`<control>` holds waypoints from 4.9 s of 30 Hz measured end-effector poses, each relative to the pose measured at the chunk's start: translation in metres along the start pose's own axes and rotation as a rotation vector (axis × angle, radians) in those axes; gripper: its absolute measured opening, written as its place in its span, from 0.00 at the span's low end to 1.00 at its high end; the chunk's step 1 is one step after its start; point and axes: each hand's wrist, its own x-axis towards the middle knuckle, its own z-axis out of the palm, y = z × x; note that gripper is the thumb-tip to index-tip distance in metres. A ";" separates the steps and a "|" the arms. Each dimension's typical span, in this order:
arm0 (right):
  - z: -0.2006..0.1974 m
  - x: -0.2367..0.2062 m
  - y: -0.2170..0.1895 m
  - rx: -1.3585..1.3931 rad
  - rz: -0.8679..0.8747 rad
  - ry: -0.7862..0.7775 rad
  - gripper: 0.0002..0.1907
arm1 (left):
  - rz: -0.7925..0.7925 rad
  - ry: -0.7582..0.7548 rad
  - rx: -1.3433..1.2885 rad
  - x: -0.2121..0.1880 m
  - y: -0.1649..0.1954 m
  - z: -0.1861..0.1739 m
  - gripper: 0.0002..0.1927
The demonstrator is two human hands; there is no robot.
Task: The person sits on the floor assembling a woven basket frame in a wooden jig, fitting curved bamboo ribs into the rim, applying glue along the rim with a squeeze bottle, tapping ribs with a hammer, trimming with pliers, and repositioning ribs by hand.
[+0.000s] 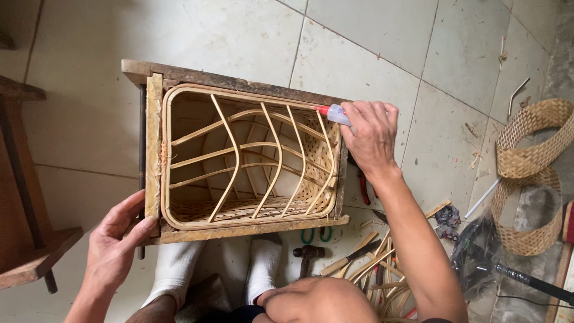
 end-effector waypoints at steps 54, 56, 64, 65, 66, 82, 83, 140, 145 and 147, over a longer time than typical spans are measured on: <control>0.037 -0.190 -0.041 1.334 1.168 -0.078 0.22 | 0.513 -0.548 1.296 -0.004 -0.112 0.017 0.23; 0.029 -0.197 -0.046 1.314 1.146 -0.075 0.21 | 0.559 -0.603 1.432 -0.014 -0.107 0.007 0.36; 0.004 -0.263 -0.072 1.424 1.167 -0.032 0.19 | -0.013 -0.015 0.966 -0.060 -0.110 -0.010 0.13; 0.006 -0.267 -0.074 1.414 1.162 -0.040 0.20 | 0.006 0.041 0.895 -0.061 -0.113 -0.010 0.14; 0.008 -0.269 -0.075 1.404 1.153 -0.046 0.20 | -0.053 0.047 0.859 -0.060 -0.116 -0.011 0.14; 0.020 -0.266 -0.070 1.334 1.182 -0.072 0.19 | -0.478 0.112 0.187 -0.072 -0.094 -0.027 0.18; 0.018 -0.267 -0.071 1.362 1.205 -0.051 0.18 | -0.462 0.120 0.193 -0.081 -0.080 -0.025 0.17; -0.063 -0.151 -0.118 0.240 -0.088 -0.116 0.22 | 1.137 0.150 1.084 -0.027 -0.021 0.017 0.20; -0.080 -0.181 -0.092 0.179 0.150 -0.110 0.23 | 1.156 0.190 1.064 -0.026 -0.031 0.011 0.29; -0.079 -0.193 -0.086 0.164 0.174 -0.097 0.24 | 1.156 0.189 1.084 -0.025 -0.035 0.009 0.30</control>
